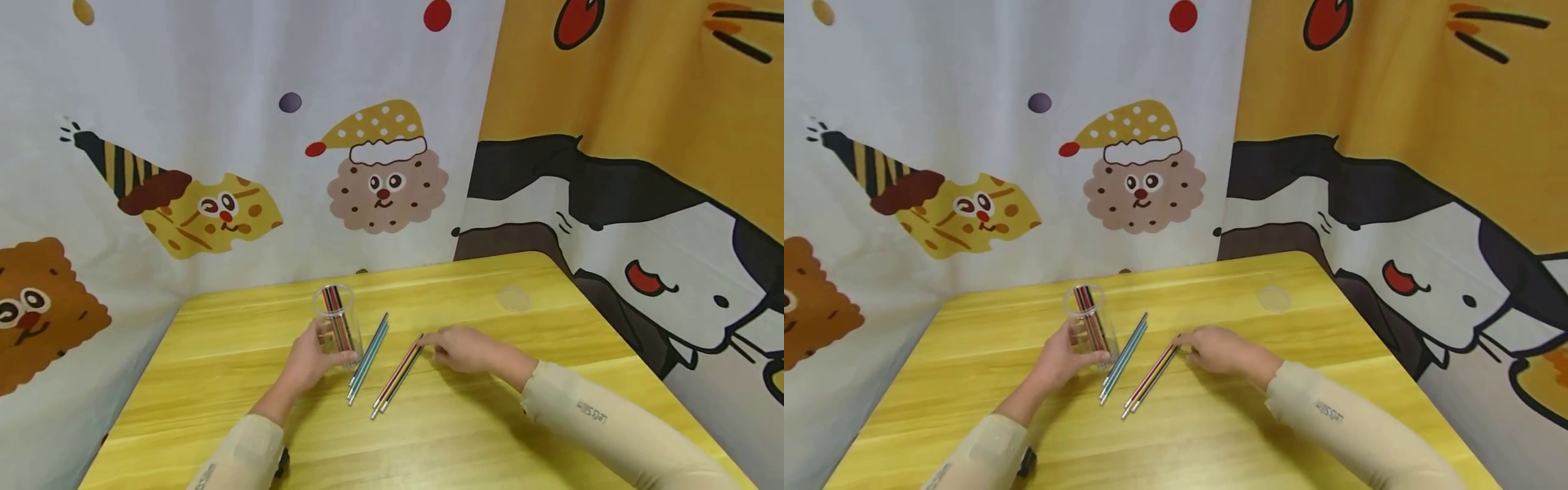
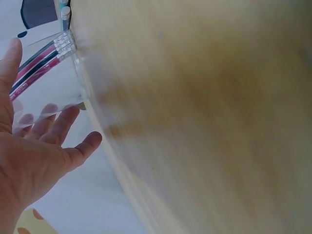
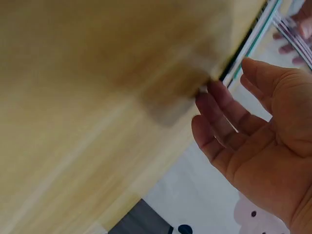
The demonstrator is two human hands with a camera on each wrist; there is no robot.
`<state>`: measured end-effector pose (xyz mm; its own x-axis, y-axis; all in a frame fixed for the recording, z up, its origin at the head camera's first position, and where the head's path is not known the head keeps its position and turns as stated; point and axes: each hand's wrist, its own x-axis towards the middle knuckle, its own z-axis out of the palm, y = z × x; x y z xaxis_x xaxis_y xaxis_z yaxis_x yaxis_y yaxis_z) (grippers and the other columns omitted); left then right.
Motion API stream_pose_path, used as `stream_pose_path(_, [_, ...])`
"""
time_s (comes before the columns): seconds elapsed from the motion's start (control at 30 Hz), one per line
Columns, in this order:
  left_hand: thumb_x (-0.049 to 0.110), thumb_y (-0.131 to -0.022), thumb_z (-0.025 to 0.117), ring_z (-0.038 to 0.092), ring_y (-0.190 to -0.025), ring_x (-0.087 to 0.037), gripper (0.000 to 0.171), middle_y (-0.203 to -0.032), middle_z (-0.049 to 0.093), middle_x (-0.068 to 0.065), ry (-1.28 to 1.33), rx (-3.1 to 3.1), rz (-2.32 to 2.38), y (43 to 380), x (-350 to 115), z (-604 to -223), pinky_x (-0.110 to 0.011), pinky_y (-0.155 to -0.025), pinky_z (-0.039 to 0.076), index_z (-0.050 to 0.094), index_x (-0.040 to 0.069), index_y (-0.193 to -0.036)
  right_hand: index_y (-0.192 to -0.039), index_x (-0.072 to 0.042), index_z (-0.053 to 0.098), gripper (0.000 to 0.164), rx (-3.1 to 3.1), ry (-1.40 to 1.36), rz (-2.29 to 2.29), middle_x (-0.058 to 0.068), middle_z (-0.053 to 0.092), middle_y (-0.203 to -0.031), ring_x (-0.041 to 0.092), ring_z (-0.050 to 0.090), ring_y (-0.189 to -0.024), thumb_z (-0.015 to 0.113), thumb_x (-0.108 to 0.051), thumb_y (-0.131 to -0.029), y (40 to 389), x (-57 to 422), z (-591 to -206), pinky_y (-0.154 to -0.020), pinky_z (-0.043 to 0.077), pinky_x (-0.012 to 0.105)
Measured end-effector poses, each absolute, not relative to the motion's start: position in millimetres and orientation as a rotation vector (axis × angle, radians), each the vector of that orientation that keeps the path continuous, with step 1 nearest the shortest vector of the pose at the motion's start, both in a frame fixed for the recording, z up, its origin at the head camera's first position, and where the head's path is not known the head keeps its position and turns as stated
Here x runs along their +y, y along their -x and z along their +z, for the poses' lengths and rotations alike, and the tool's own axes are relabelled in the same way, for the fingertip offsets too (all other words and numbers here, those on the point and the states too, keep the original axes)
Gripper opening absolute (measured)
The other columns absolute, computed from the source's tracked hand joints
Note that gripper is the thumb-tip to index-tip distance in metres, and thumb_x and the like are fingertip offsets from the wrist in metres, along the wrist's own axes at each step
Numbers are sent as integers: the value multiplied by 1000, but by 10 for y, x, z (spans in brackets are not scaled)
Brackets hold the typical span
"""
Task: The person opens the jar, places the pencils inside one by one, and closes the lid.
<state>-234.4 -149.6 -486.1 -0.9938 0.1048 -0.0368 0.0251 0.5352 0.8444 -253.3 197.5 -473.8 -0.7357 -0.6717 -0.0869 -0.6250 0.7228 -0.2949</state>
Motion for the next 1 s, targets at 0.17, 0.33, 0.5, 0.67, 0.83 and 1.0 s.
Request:
stream_pose_path(0.17, [28,-84,93,58,-141,-48,99,-157,55,-25,-124,2697,1441,2333,-1516,-4874,-63,-112,52,36,8,-162,-142,-17,71,38,2816,1244,-195,6,74,-109,13,64,-86,72,-20,-103,2444,1990,-4785,-73,56,28])
stream_pose_path(0.33, [27,-84,93,58,-140,-50,97,-157,55,-25,-141,2699,1449,2339,-1517,-4871,-63,-112,53,38,6,-162,-131,-10,75,28,2868,1182,-313,8,76,-110,18,71,-90,70,-14,-104,2430,2023,-4793,-76,60,32])
stream_pose_path(0.5, [29,-83,94,58,-140,-50,98,-157,55,-26,-136,2690,1458,2348,-1519,-4866,-62,-111,53,38,6,-161,-148,-19,65,44,2850,1123,-238,4,70,-102,11,58,-83,70,-29,-105,2437,2031,-4810,-72,52,30])
stream_pose_path(0.67, [29,-83,93,58,-140,-49,99,-157,55,-25,-139,2692,1449,2356,-1518,-4870,-62,-111,53,38,6,-162,-137,-14,71,34,2848,1049,-313,6,74,-114,21,69,-100,68,-29,-107,2428,2002,-4825,-83,60,39])
stream_pose_path(0.83, [29,-83,93,58,-141,-48,100,-157,55,-24,-127,2686,1454,2365,-1524,-4873,-62,-112,53,37,7,-163,-121,-15,75,20,2865,1107,-354,2,76,-107,18,71,-95,69,-26,-106,2434,2009,-4834,-79,60,36])
stream_pose_path(1.0, [29,-84,93,58,-141,-49,100,-158,54,-25,-137,2688,1442,2348,-1524,-4859,-62,-112,53,36,8,-164,-98,-18,77,11,2929,1074,-310,-5,72,-88,9,62,-77,73,-27,-103,2454,2040,-4854,-67,53,28])
